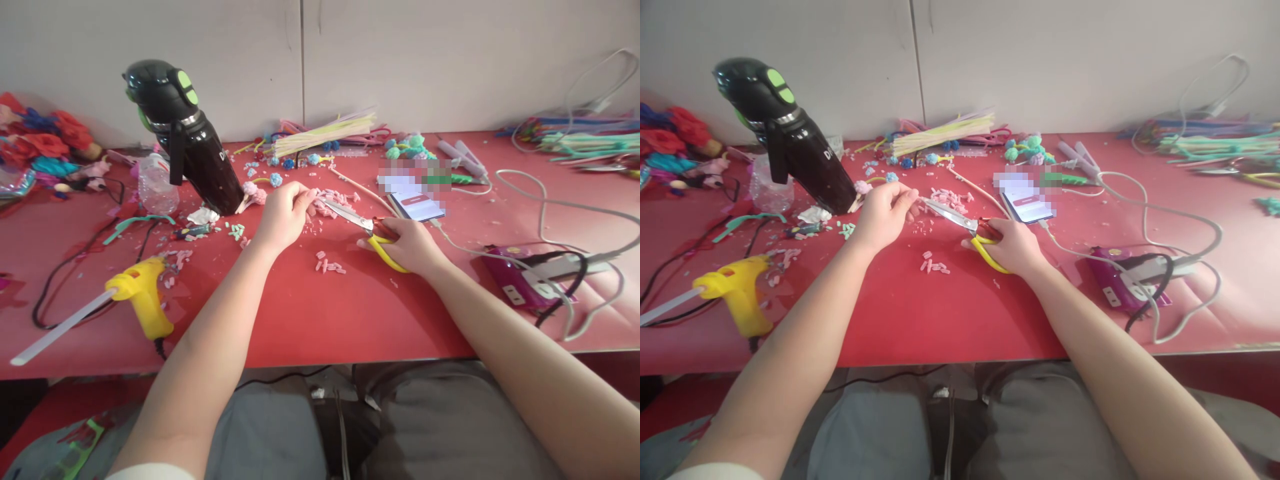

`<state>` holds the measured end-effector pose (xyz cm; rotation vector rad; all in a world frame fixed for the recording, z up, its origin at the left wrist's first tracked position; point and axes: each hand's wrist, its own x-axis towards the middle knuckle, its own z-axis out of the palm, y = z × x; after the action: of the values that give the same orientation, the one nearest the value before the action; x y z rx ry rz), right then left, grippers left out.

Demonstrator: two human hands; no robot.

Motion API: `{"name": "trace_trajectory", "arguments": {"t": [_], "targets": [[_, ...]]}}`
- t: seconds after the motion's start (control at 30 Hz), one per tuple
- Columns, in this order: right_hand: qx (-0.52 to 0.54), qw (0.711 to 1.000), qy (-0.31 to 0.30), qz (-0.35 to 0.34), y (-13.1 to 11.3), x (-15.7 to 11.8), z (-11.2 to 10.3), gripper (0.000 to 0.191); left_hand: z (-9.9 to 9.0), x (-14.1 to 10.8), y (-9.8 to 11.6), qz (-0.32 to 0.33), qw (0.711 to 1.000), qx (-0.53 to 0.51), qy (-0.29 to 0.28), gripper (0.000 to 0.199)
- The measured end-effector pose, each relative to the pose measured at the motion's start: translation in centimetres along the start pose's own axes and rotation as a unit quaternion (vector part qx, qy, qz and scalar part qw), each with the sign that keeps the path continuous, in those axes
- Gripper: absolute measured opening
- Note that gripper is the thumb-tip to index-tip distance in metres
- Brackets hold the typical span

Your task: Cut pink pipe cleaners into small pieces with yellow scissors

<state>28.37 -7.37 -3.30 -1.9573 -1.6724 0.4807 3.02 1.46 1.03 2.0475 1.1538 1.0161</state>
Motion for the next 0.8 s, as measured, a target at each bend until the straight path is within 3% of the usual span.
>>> {"name": "trace_trajectory", "arguments": {"t": [0.8], "targets": [[0.01, 0.999, 0.035, 0.01, -0.05, 0.13, 0.3, 0.074, 0.14, -0.09, -0.22, 0.019, 1.0, 0.012, 0.009, 0.042]]}}
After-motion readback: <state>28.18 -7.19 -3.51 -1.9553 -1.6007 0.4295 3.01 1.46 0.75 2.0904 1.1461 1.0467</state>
